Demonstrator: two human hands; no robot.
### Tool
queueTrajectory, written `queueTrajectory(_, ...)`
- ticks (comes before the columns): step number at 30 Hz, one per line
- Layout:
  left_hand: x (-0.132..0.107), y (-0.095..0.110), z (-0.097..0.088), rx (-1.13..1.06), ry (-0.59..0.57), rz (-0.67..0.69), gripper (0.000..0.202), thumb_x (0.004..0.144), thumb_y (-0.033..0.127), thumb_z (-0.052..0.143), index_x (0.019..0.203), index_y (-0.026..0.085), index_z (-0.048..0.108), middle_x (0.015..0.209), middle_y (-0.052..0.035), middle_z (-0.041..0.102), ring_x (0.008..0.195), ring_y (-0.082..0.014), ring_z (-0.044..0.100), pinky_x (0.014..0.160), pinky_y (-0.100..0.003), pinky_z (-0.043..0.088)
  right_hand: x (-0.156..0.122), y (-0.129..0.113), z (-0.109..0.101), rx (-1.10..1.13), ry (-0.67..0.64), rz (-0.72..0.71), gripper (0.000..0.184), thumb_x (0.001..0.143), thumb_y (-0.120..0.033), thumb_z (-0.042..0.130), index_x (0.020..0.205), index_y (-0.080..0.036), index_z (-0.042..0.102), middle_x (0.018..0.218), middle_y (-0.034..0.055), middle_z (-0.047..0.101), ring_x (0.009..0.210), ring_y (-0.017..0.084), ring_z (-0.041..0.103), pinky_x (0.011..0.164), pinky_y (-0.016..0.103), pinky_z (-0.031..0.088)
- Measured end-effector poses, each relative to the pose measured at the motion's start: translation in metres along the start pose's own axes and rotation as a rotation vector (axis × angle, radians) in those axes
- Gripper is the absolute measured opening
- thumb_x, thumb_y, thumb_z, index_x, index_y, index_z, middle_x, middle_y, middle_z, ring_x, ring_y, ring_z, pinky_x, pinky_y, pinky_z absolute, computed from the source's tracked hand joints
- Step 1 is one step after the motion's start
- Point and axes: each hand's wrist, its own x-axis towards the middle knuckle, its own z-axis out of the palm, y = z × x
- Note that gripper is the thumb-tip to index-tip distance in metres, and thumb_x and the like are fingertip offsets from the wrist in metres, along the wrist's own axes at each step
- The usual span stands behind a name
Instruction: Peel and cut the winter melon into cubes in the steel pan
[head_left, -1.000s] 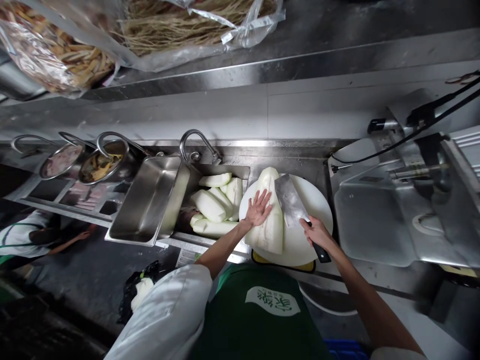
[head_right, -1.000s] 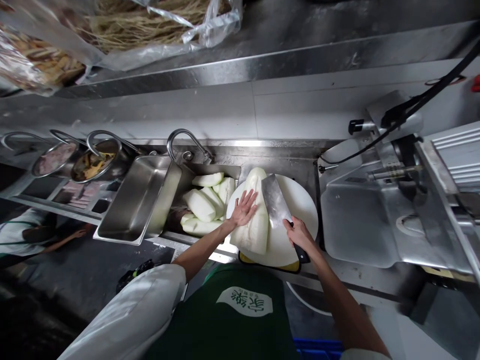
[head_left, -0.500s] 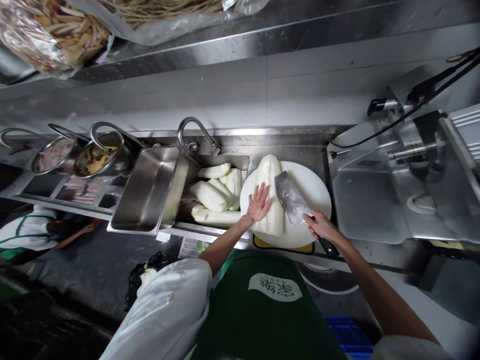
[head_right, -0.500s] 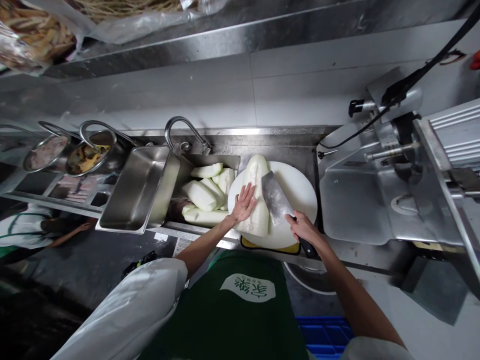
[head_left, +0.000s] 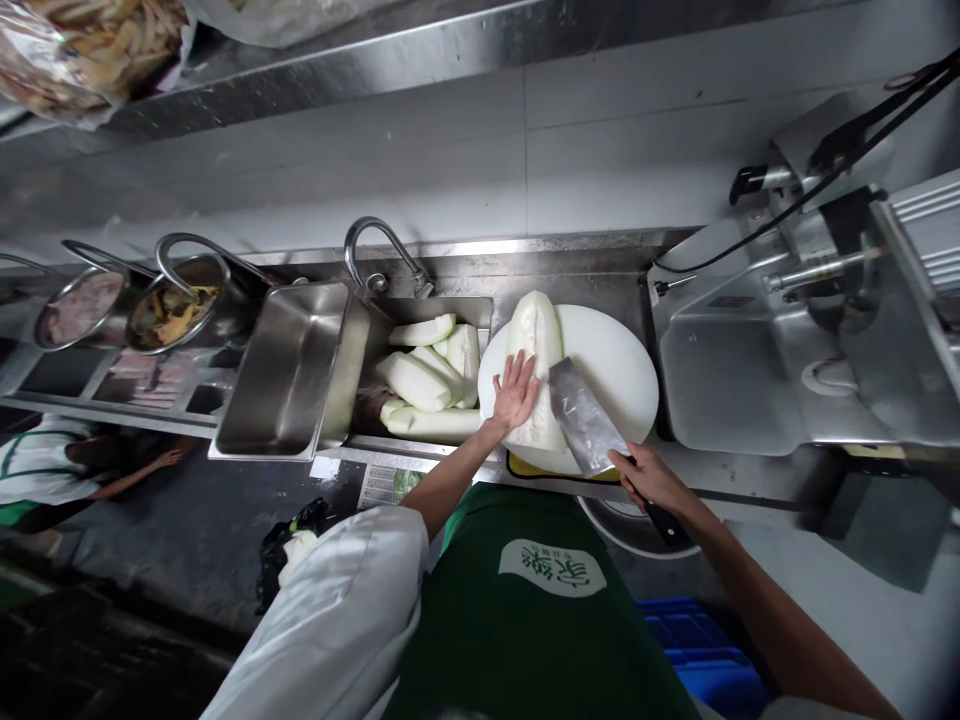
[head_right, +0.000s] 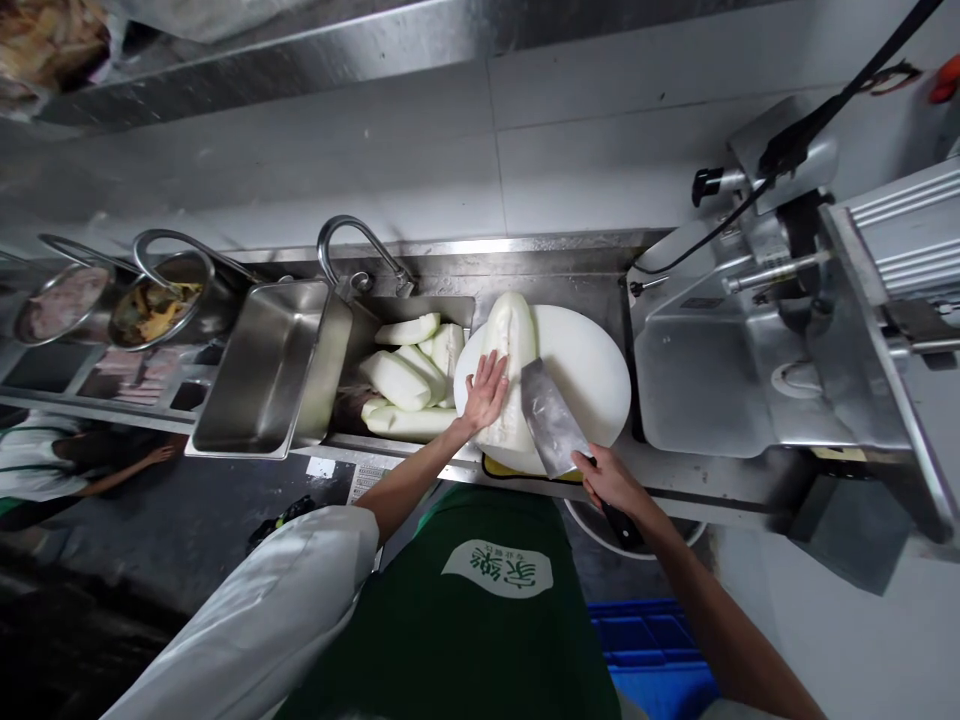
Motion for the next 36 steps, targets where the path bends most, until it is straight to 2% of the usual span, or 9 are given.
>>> queueTrajectory(4,0.001,-0.002,0.002,-0.002,-0.005,-0.007,0.061,0.109,0.050,0.019,0.168,0.035,0.024,0.177,0.0024,0.007,0.165,-0.0254,0.003,0.128,-0.065,0.016,-0.018,0.020,0.016,0.022,-0.008,0.031,0.047,0.084,-0.071,0.056,0.089,-0.025,0.046,0.044,-0.0093,0.045,0.033,0.013,0.045,0.036,0.024,0.036)
queueTrajectory(8,0.002,-0.003,0.005,0.005,-0.005,-0.009,0.060,0.109,0.049,0.021,0.167,0.036,0.025,0.178,0.0021,0.008,0.165,-0.0259,0.006,0.128,-0.063,0.016,-0.025,0.029,0.038,0.079,0.053,0.031,0.050,0.082,-0.075,0.055,0.085,-0.027,0.044,0.044,-0.0081,0.047,0.032,0.015,0.046,0.035,0.026,0.035)
queueTrajectory(17,0.004,-0.007,0.008,0.006,-0.009,-0.004,0.059,0.110,0.048,0.022,0.167,0.035,0.026,0.178,0.0019,0.009,0.165,-0.0255,0.005,0.129,-0.061,0.016,-0.025,0.031,0.091,0.170,0.187,0.012,0.045,0.086,-0.072,0.053,0.083,-0.029,0.039,0.046,-0.0071,0.046,0.033,0.017,0.046,0.036,0.030,0.039)
queueTrajectory(22,0.004,-0.006,0.005,-0.023,-0.014,0.004,0.059,0.111,0.048,0.020,0.166,0.028,0.028,0.178,-0.0011,0.008,0.164,-0.0300,0.006,0.128,-0.064,0.011,-0.026,0.035,0.119,0.226,0.261,-0.001,0.044,0.089,-0.070,0.052,0.084,-0.029,0.040,0.046,-0.0061,0.047,0.035,0.018,0.048,0.038,0.031,0.041)
queueTrajectory(24,0.003,-0.004,0.004,-0.052,-0.018,-0.008,0.058,0.111,0.048,0.021,0.166,0.030,0.027,0.178,0.0002,0.007,0.164,-0.0292,0.006,0.128,-0.064,0.010,-0.031,0.038,0.129,0.245,0.258,0.011,0.046,0.089,-0.072,0.053,0.084,-0.028,0.041,0.047,-0.0062,0.047,0.036,0.017,0.048,0.038,0.031,0.040)
queueTrajectory(28,0.001,-0.003,0.001,-0.114,-0.024,-0.020,0.056,0.110,0.050,0.024,0.165,0.039,0.027,0.178,0.0048,0.008,0.165,-0.0248,0.005,0.131,-0.058,0.007,-0.036,0.040,0.151,0.298,0.285,0.002,0.047,0.088,-0.073,0.053,0.084,-0.027,0.042,0.047,-0.0064,0.049,0.036,0.017,0.048,0.038,0.030,0.040)
queueTrajectory(32,0.001,-0.007,0.003,-0.170,0.006,0.004,0.056,0.110,0.050,0.024,0.164,0.037,0.028,0.177,0.0021,0.012,0.164,-0.0248,0.008,0.131,-0.058,0.007,-0.033,0.035,0.170,0.354,0.360,0.004,0.046,0.087,-0.072,0.054,0.083,-0.028,0.041,0.047,-0.0058,0.050,0.034,0.016,0.047,0.036,0.029,0.039)
queueTrajectory(36,0.003,-0.012,0.009,-0.201,0.073,0.012,0.055,0.110,0.048,0.022,0.164,0.036,0.029,0.176,-0.0001,0.016,0.164,-0.0244,0.012,0.130,-0.059,0.011,-0.035,0.035,0.181,0.340,0.364,-0.011,0.045,0.089,-0.070,0.054,0.082,-0.027,0.042,0.049,-0.0052,0.052,0.036,0.016,0.049,0.037,0.028,0.040)
